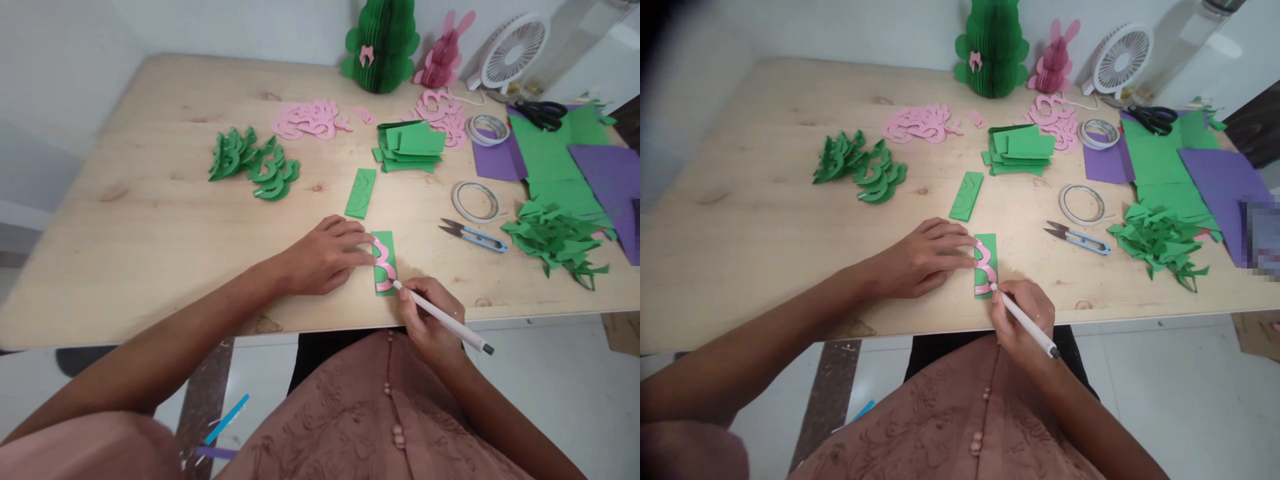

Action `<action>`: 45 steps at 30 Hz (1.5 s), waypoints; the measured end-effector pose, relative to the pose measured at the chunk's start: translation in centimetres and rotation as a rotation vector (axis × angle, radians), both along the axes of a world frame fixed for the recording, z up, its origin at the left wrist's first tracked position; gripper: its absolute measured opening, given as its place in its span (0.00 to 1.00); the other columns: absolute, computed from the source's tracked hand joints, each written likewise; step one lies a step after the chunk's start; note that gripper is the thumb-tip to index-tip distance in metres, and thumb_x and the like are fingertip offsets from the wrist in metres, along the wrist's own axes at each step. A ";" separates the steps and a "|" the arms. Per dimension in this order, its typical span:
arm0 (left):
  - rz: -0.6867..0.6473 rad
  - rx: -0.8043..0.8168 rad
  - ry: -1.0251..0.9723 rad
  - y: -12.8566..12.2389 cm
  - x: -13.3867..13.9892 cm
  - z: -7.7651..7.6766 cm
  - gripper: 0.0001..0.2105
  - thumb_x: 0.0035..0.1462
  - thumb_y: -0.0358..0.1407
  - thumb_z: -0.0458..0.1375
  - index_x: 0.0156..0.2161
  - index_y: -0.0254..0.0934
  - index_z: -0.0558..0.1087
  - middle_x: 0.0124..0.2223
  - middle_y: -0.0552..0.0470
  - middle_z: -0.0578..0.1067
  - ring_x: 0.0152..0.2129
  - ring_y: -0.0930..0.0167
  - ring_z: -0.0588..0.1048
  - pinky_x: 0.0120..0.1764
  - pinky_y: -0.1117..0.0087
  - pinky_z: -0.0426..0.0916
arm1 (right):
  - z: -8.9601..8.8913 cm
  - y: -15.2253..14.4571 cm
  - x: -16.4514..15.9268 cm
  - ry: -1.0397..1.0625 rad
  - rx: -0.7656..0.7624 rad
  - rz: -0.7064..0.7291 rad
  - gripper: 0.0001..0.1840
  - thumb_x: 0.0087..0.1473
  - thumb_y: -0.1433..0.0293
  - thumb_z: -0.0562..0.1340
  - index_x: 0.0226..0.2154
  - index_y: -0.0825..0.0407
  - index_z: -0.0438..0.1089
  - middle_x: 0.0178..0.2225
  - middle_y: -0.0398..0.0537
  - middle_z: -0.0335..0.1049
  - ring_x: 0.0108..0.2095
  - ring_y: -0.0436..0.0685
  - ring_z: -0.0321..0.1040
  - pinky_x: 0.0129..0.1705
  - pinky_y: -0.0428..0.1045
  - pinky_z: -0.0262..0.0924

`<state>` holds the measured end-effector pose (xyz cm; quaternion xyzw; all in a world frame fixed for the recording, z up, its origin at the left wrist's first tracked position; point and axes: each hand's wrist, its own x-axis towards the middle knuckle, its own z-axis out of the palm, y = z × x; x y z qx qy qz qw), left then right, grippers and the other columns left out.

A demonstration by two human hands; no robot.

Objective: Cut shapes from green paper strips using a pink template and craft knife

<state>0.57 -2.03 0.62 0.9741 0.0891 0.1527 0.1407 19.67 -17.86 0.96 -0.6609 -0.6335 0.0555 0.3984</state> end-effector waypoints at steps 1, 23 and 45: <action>-0.001 0.000 0.007 0.0 0.0 0.1 0.19 0.60 0.27 0.50 0.53 0.43 0.73 0.59 0.49 0.71 0.57 0.60 0.66 0.58 0.54 0.59 | 0.0 0.0 0.0 0.003 0.003 0.003 0.04 0.58 0.70 0.60 0.31 0.50 0.69 0.24 0.42 0.71 0.23 0.51 0.67 0.24 0.46 0.60; 0.060 -0.019 0.142 -1.1 0.7 1.6 0.19 0.59 0.28 0.53 0.54 0.43 0.72 0.60 0.48 0.70 0.58 0.60 0.64 0.59 0.54 0.56 | -0.7 0.2 0.2 0.002 0.071 -0.004 0.04 0.57 0.71 0.59 0.30 0.49 0.69 0.24 0.42 0.72 0.23 0.51 0.68 0.26 0.47 0.61; 0.298 0.064 0.051 -4.5 2.2 0.2 0.15 0.63 0.46 0.53 0.48 0.39 0.73 0.57 0.42 0.71 0.56 0.56 0.64 0.57 0.51 0.55 | -1.5 0.0 0.6 -0.005 0.082 -0.001 0.05 0.57 0.69 0.60 0.30 0.49 0.69 0.25 0.43 0.72 0.24 0.52 0.68 0.28 0.47 0.62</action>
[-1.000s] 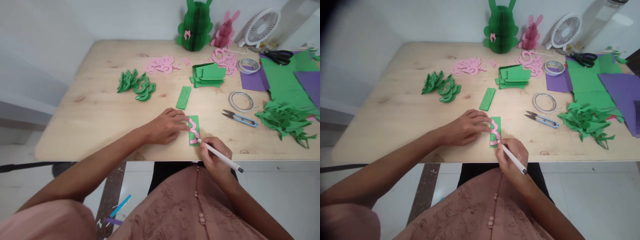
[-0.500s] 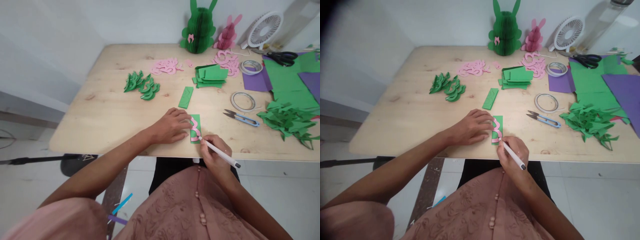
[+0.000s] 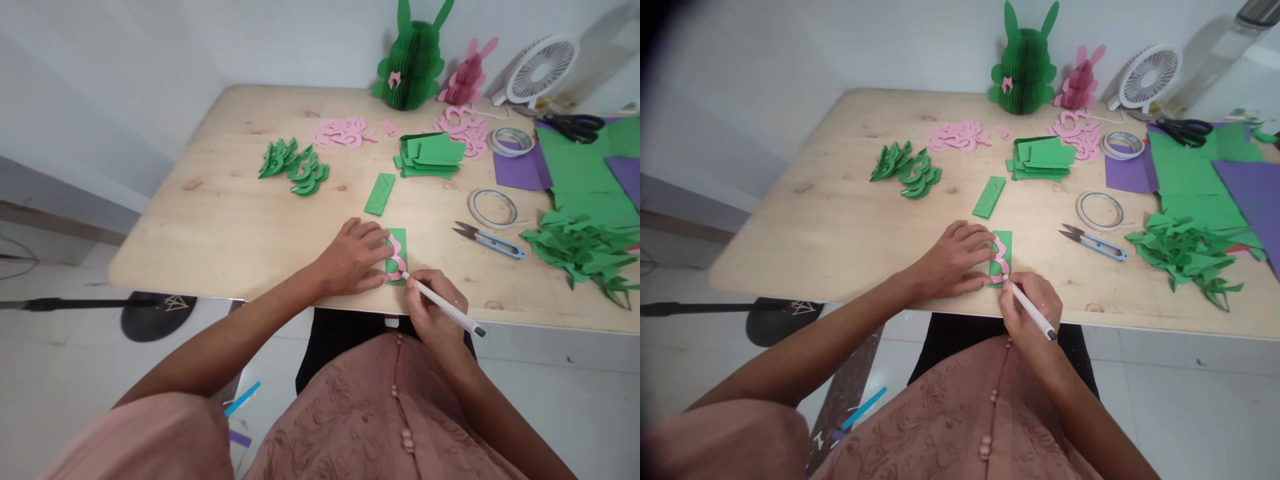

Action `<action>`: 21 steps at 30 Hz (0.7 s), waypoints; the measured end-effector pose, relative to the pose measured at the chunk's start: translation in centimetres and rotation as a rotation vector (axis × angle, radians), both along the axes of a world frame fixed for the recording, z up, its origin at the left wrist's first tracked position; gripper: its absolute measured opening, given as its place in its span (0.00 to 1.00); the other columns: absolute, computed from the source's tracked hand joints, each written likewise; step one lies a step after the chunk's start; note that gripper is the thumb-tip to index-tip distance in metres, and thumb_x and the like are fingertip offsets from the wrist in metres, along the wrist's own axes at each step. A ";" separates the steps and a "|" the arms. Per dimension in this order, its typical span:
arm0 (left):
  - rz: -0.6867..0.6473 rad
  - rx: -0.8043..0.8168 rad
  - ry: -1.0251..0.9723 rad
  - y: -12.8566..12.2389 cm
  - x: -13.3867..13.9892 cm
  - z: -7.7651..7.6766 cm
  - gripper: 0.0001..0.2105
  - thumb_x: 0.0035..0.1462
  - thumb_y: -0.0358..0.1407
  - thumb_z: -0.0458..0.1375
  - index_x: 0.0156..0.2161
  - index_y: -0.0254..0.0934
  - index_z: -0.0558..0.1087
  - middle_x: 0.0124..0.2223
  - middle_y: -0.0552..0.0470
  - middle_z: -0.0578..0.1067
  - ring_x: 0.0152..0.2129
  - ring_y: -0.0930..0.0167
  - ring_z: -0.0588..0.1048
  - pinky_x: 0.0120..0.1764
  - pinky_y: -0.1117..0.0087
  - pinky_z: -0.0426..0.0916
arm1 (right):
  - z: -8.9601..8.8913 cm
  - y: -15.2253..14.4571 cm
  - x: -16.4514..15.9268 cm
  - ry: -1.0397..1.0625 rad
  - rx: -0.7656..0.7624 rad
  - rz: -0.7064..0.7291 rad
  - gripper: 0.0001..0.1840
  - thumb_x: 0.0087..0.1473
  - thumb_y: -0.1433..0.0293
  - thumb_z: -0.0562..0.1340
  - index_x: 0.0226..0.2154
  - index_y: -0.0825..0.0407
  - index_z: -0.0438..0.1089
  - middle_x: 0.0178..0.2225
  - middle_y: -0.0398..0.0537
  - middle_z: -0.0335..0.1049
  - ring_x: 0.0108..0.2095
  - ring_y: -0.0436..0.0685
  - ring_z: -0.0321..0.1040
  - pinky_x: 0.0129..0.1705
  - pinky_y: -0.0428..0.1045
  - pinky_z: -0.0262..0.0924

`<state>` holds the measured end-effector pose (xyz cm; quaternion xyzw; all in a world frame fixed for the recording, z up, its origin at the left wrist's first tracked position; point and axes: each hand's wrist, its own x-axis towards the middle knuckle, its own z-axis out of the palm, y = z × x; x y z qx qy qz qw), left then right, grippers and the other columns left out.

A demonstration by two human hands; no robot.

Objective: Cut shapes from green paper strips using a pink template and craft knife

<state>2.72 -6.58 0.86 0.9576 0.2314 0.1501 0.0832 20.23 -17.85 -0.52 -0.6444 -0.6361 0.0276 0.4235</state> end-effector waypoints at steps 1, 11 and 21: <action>-0.003 -0.003 0.003 0.0 0.0 -0.1 0.15 0.63 0.46 0.54 0.48 0.39 0.73 0.57 0.41 0.71 0.57 0.56 0.64 0.57 0.51 0.55 | 0.0 0.0 0.0 0.003 -0.002 0.003 0.05 0.57 0.69 0.60 0.30 0.49 0.69 0.25 0.43 0.72 0.25 0.52 0.68 0.28 0.47 0.62; -0.023 -0.018 0.004 0.2 -0.3 -0.5 0.15 0.62 0.44 0.55 0.49 0.38 0.72 0.60 0.41 0.68 0.58 0.55 0.62 0.58 0.52 0.54 | 0.4 -0.1 0.0 0.036 -0.060 0.007 0.04 0.57 0.69 0.60 0.31 0.50 0.70 0.27 0.44 0.74 0.27 0.53 0.70 0.29 0.48 0.63; -0.025 -0.024 -0.012 0.2 -0.4 -0.6 0.16 0.62 0.45 0.55 0.50 0.38 0.71 0.59 0.42 0.68 0.58 0.55 0.62 0.59 0.52 0.53 | 0.4 -0.2 -0.1 0.042 -0.055 0.010 0.03 0.57 0.70 0.61 0.32 0.51 0.69 0.27 0.43 0.73 0.26 0.52 0.69 0.29 0.47 0.62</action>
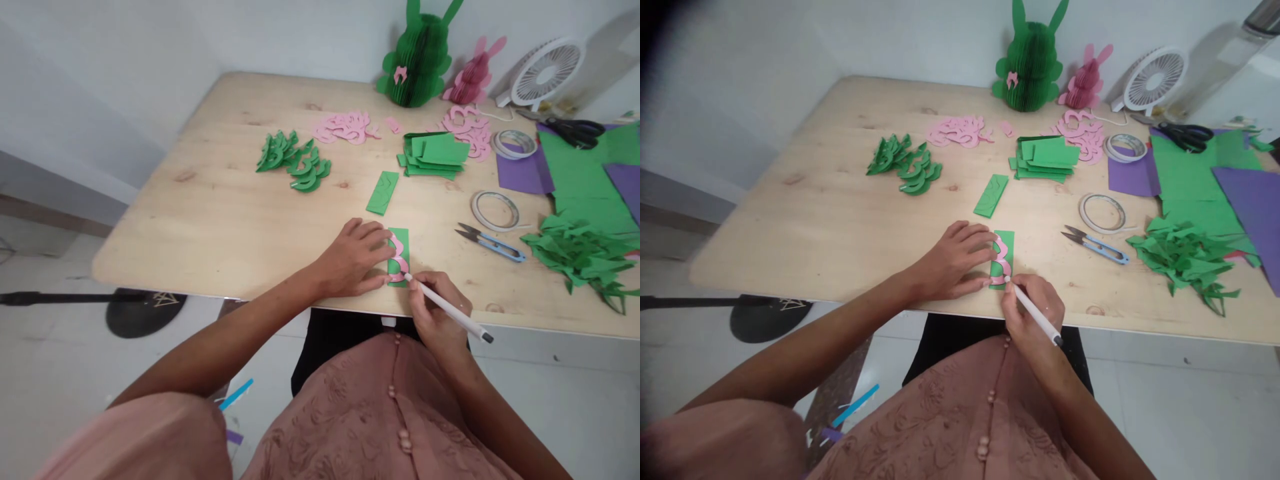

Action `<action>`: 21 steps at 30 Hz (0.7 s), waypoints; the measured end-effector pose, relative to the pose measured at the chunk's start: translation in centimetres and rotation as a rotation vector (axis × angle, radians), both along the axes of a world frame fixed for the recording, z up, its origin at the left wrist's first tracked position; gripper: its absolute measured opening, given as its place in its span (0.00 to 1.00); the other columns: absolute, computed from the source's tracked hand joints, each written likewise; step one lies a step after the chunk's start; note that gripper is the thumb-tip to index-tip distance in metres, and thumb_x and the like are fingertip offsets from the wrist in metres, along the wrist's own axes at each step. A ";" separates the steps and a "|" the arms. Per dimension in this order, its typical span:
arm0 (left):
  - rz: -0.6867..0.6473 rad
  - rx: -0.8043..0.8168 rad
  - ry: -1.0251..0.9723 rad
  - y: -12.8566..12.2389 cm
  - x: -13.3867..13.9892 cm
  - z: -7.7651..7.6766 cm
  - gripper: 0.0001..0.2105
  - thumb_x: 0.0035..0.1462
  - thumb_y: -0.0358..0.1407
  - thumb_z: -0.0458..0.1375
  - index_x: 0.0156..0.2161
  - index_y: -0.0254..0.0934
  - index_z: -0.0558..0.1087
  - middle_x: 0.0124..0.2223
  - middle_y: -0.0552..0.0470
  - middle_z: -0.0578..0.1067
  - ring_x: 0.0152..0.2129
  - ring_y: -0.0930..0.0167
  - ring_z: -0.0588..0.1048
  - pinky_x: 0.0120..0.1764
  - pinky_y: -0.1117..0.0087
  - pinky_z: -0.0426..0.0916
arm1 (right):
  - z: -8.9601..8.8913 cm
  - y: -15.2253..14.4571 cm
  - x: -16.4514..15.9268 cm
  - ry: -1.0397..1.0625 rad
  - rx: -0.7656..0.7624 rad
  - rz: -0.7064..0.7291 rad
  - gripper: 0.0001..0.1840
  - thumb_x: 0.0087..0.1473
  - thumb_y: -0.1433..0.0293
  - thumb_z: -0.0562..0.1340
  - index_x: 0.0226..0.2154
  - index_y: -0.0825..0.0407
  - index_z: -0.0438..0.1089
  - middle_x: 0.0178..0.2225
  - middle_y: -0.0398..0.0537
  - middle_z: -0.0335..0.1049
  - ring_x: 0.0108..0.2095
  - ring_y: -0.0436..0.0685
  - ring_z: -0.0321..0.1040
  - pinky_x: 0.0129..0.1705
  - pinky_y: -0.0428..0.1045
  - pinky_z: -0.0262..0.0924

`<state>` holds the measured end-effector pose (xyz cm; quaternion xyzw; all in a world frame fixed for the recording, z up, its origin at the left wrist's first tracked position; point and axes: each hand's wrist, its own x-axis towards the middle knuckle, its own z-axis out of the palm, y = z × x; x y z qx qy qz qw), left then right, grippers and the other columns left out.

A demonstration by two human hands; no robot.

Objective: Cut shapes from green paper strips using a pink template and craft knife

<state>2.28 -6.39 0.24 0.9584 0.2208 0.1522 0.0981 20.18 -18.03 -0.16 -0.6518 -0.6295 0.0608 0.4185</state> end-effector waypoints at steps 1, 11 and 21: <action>0.002 -0.001 -0.001 0.0 0.0 0.0 0.16 0.62 0.45 0.55 0.50 0.38 0.72 0.60 0.42 0.68 0.58 0.55 0.62 0.59 0.52 0.53 | 0.0 0.0 0.0 0.005 0.000 0.003 0.03 0.57 0.70 0.61 0.32 0.51 0.69 0.27 0.43 0.73 0.26 0.52 0.69 0.29 0.47 0.62; 0.011 -0.002 -0.001 -0.1 0.0 0.0 0.16 0.62 0.44 0.54 0.50 0.38 0.72 0.60 0.42 0.68 0.59 0.55 0.61 0.59 0.51 0.53 | 0.1 0.0 0.0 0.045 -0.016 0.010 0.03 0.57 0.70 0.62 0.32 0.50 0.70 0.28 0.43 0.73 0.28 0.53 0.70 0.30 0.48 0.63; 0.005 -0.012 -0.013 0.0 0.0 -0.3 0.16 0.61 0.43 0.56 0.51 0.38 0.72 0.60 0.42 0.68 0.59 0.55 0.61 0.59 0.51 0.53 | 0.8 -0.2 1.0 0.154 -0.022 0.151 0.11 0.62 0.70 0.59 0.46 0.48 0.72 0.41 0.48 0.77 0.41 0.56 0.75 0.44 0.52 0.69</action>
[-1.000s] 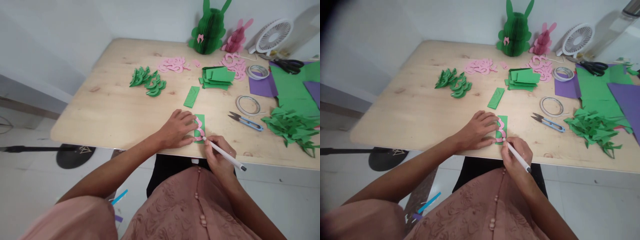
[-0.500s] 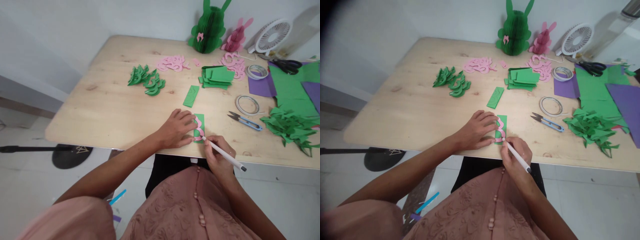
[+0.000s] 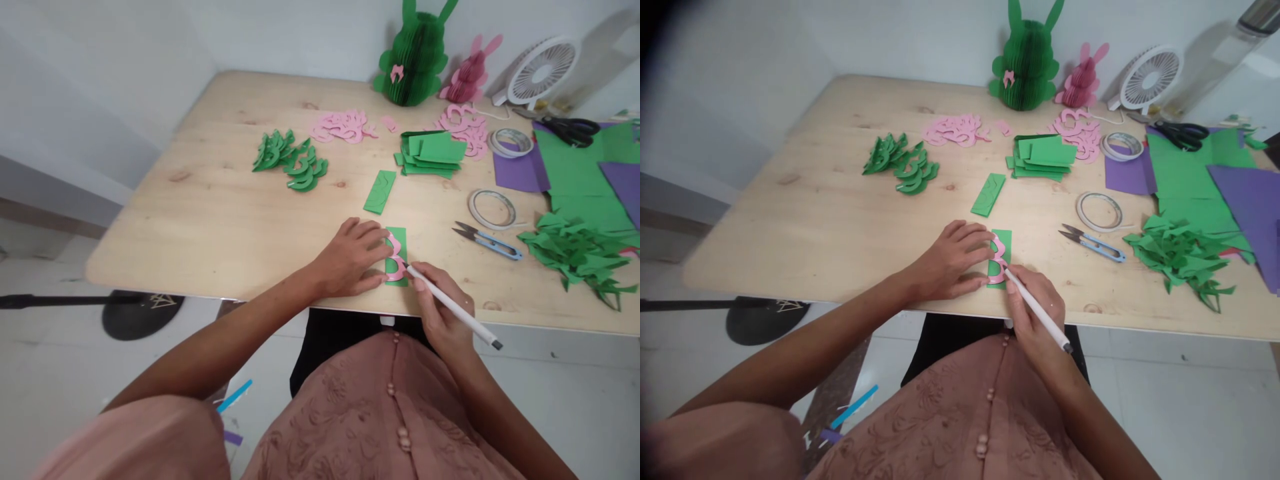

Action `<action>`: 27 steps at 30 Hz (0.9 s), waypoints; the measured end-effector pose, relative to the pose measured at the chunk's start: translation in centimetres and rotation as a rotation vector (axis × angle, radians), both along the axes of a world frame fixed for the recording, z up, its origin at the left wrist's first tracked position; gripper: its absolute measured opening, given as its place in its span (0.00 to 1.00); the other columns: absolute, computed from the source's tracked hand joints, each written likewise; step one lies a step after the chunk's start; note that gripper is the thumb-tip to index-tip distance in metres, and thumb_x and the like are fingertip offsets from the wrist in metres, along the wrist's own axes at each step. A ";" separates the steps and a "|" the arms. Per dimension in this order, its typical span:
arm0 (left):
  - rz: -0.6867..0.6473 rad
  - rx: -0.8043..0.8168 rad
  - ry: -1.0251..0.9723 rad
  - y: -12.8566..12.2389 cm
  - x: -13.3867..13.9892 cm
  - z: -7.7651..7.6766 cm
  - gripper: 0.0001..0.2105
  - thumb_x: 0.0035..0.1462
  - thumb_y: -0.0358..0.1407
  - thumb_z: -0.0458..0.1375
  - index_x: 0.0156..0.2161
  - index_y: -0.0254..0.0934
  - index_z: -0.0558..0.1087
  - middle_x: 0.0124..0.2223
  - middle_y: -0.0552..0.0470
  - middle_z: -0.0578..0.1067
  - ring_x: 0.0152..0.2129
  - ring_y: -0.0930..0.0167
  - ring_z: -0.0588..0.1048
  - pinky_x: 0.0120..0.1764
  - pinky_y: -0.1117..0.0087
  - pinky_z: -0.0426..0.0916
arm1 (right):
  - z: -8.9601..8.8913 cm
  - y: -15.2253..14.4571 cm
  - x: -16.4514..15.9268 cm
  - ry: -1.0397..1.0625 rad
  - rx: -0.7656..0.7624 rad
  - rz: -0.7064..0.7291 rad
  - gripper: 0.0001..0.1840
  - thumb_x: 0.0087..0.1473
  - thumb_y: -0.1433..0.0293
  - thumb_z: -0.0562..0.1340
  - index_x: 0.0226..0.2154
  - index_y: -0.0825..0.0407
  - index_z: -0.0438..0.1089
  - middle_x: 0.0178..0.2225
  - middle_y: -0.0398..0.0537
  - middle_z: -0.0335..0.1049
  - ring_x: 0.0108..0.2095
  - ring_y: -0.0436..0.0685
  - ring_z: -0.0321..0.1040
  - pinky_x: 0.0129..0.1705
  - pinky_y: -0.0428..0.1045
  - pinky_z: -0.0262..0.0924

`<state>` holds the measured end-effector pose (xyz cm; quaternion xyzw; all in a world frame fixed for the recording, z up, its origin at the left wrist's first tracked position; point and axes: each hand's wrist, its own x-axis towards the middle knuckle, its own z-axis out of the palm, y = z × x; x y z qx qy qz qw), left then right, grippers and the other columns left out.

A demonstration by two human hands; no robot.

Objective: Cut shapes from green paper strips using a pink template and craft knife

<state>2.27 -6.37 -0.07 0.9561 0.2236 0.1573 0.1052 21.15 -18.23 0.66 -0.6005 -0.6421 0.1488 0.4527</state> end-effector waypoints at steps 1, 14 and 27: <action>0.000 -0.001 -0.001 0.0 0.0 0.0 0.16 0.61 0.43 0.55 0.51 0.38 0.72 0.60 0.42 0.68 0.59 0.55 0.61 0.59 0.50 0.53 | 0.2 0.1 0.1 -0.032 0.013 0.028 0.12 0.62 0.71 0.59 0.48 0.49 0.72 0.42 0.48 0.77 0.43 0.57 0.74 0.46 0.53 0.68; 0.003 -0.010 0.003 0.0 0.0 0.1 0.17 0.62 0.44 0.55 0.51 0.38 0.72 0.60 0.41 0.68 0.59 0.55 0.61 0.60 0.50 0.52 | 0.0 0.7 1.1 -0.425 0.144 0.111 0.13 0.61 0.76 0.59 0.48 0.54 0.71 0.39 0.51 0.79 0.40 0.59 0.74 0.42 0.54 0.63; -0.001 -0.032 0.009 0.0 -0.1 0.1 0.17 0.62 0.43 0.55 0.52 0.38 0.71 0.61 0.42 0.68 0.60 0.55 0.60 0.60 0.50 0.52 | -0.6 0.8 1.1 -0.495 0.203 0.077 0.13 0.58 0.77 0.60 0.45 0.54 0.72 0.36 0.51 0.79 0.38 0.59 0.74 0.41 0.53 0.64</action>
